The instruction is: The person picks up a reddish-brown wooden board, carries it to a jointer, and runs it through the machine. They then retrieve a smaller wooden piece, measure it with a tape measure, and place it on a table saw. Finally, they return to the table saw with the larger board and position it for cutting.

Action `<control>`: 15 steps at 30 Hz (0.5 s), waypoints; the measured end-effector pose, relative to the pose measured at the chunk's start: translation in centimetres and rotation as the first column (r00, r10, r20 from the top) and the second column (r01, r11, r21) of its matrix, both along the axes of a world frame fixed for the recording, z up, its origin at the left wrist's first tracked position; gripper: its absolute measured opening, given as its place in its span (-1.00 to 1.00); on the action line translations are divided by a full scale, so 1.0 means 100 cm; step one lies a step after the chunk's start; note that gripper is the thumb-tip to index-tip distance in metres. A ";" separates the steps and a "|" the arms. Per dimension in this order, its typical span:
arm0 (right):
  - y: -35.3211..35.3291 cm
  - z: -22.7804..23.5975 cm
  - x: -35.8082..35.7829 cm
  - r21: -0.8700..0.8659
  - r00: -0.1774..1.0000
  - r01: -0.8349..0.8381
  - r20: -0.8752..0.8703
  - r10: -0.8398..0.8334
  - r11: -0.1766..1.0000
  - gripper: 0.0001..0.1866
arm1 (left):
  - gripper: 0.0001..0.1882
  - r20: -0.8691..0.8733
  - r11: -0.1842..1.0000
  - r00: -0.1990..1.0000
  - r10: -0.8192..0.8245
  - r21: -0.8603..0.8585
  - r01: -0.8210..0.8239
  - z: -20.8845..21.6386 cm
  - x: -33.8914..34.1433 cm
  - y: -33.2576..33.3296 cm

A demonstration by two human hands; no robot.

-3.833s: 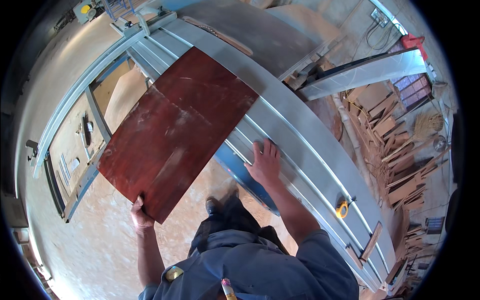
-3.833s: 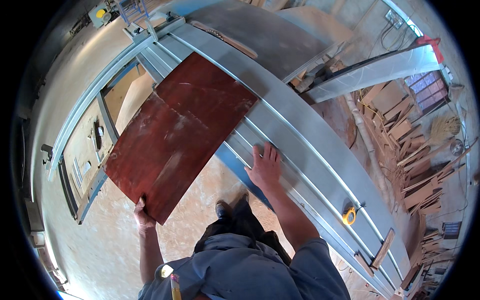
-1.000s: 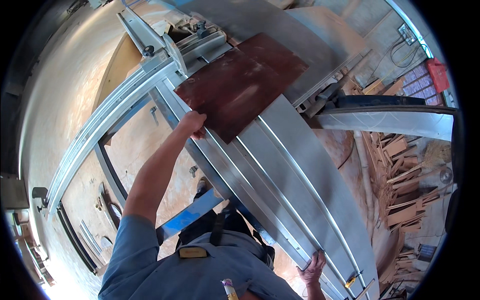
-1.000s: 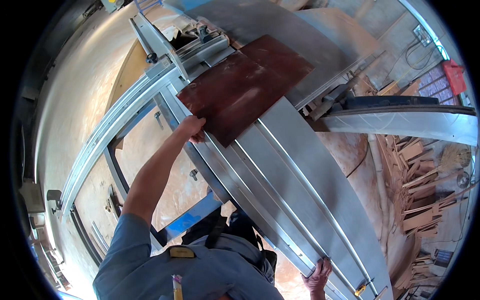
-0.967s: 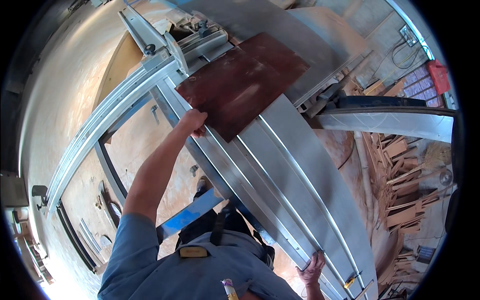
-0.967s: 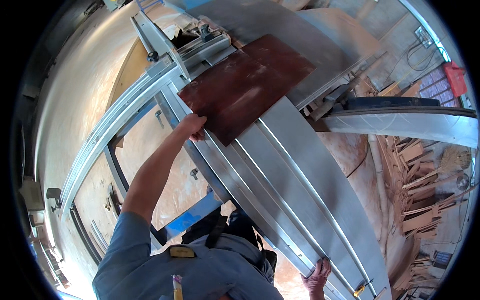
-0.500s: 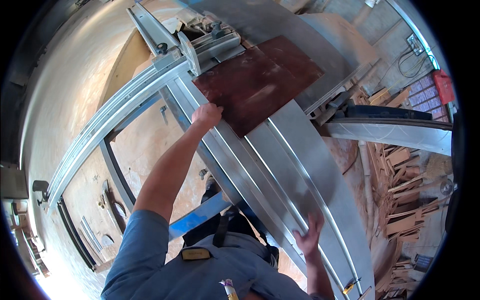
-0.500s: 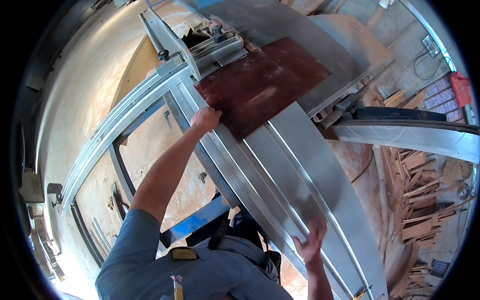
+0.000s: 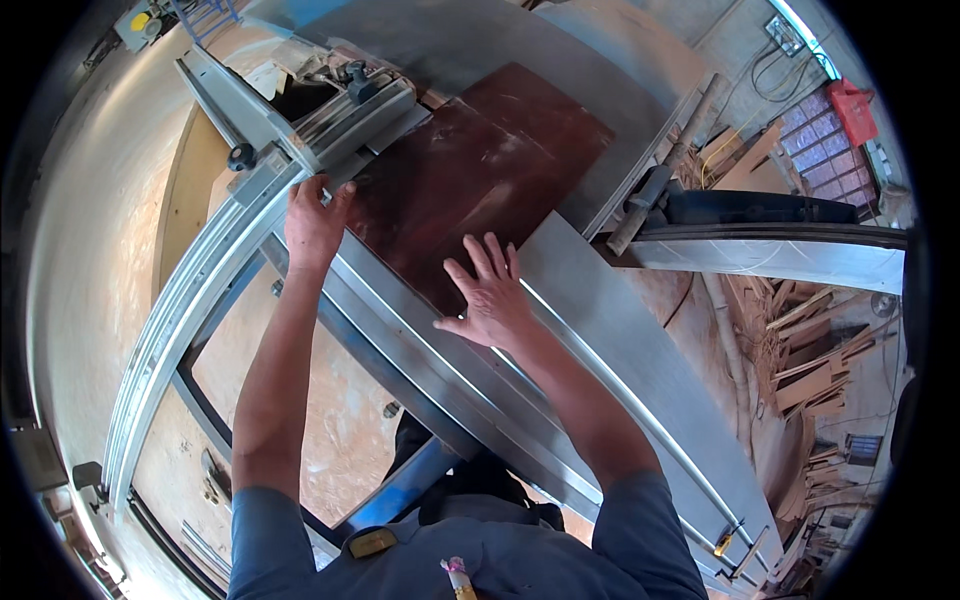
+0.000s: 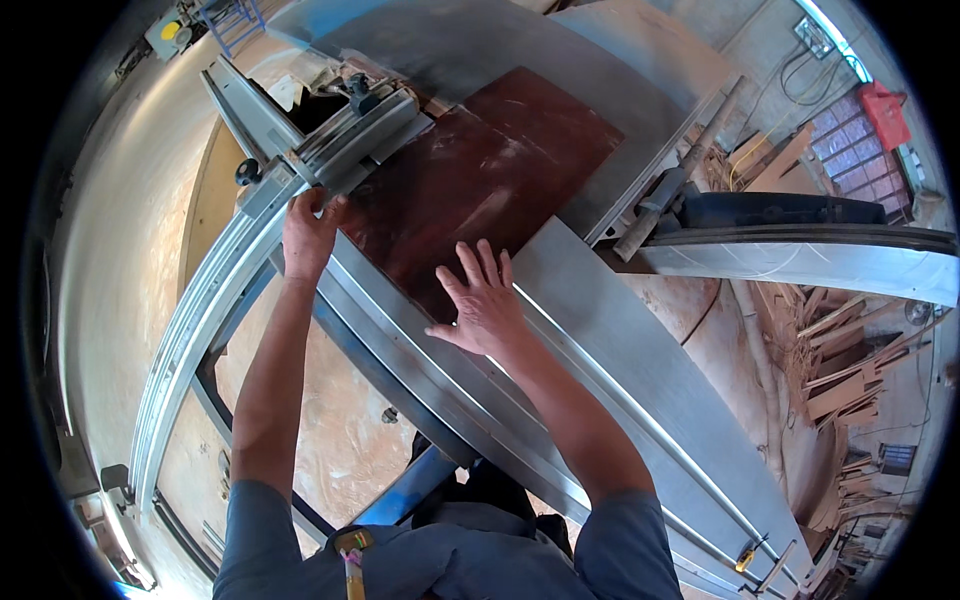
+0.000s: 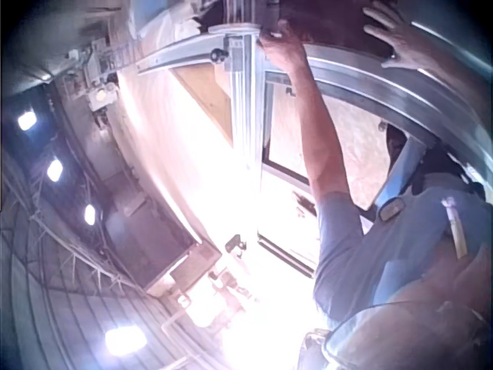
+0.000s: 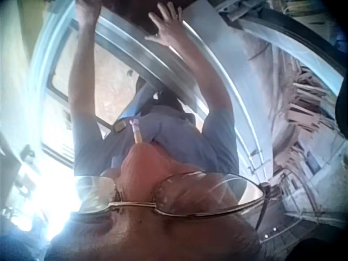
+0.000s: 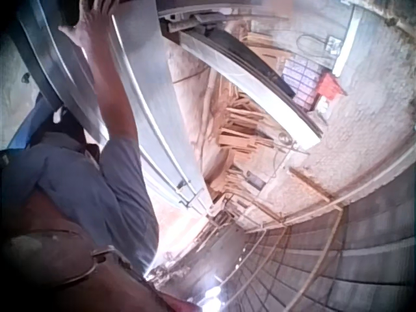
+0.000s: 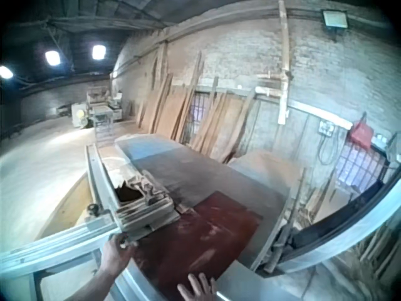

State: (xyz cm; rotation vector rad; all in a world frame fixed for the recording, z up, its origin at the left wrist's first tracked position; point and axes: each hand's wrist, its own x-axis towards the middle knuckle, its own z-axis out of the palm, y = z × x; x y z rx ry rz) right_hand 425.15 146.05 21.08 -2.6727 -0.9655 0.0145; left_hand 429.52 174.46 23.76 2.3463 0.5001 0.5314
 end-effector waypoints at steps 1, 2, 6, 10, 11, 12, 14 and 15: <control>0.002 -0.003 0.002 -0.020 1.000 -0.012 -0.019 0.012 1.000 -0.08 | -0.52 -0.026 0.998 1.000 0.015 -0.052 -0.017 0.000 0.005 0.000; 0.004 -0.006 0.006 -0.039 0.999 -0.024 -0.037 0.023 0.999 -0.07 | -0.53 -0.051 0.994 0.998 0.028 -0.103 -0.033 0.000 0.010 0.001; 0.008 -0.011 0.005 -0.030 0.999 -0.003 -0.033 0.002 1.000 -0.10 | -0.55 0.140 0.888 0.960 0.243 -0.431 -0.162 -0.012 0.014 0.000; 0.011 -0.011 0.015 -0.045 0.999 -0.005 -0.050 0.002 0.999 -0.11 | -0.57 0.219 0.980 0.957 0.189 0.017 -0.197 -0.014 0.033 0.012; 0.012 -0.012 0.018 -0.047 0.999 -0.005 -0.050 0.003 0.999 -0.11 | -0.59 0.114 0.981 0.975 0.189 -0.055 -0.184 -0.008 0.037 0.015; 0.013 -0.013 0.021 -0.050 0.999 -0.006 -0.051 0.004 0.999 -0.10 | -0.60 0.120 0.982 0.976 0.183 -0.061 -0.177 -0.006 0.039 0.016; 0.016 -0.013 0.024 -0.060 0.998 -0.017 -0.059 0.013 0.998 -0.10 | -0.60 0.129 0.983 0.976 0.177 -0.069 -0.169 -0.003 0.040 0.019; 0.015 -0.014 0.026 -0.070 0.998 -0.024 -0.065 0.020 0.997 -0.09 | -0.59 0.086 0.981 0.979 0.184 -0.070 -0.178 0.007 0.041 0.021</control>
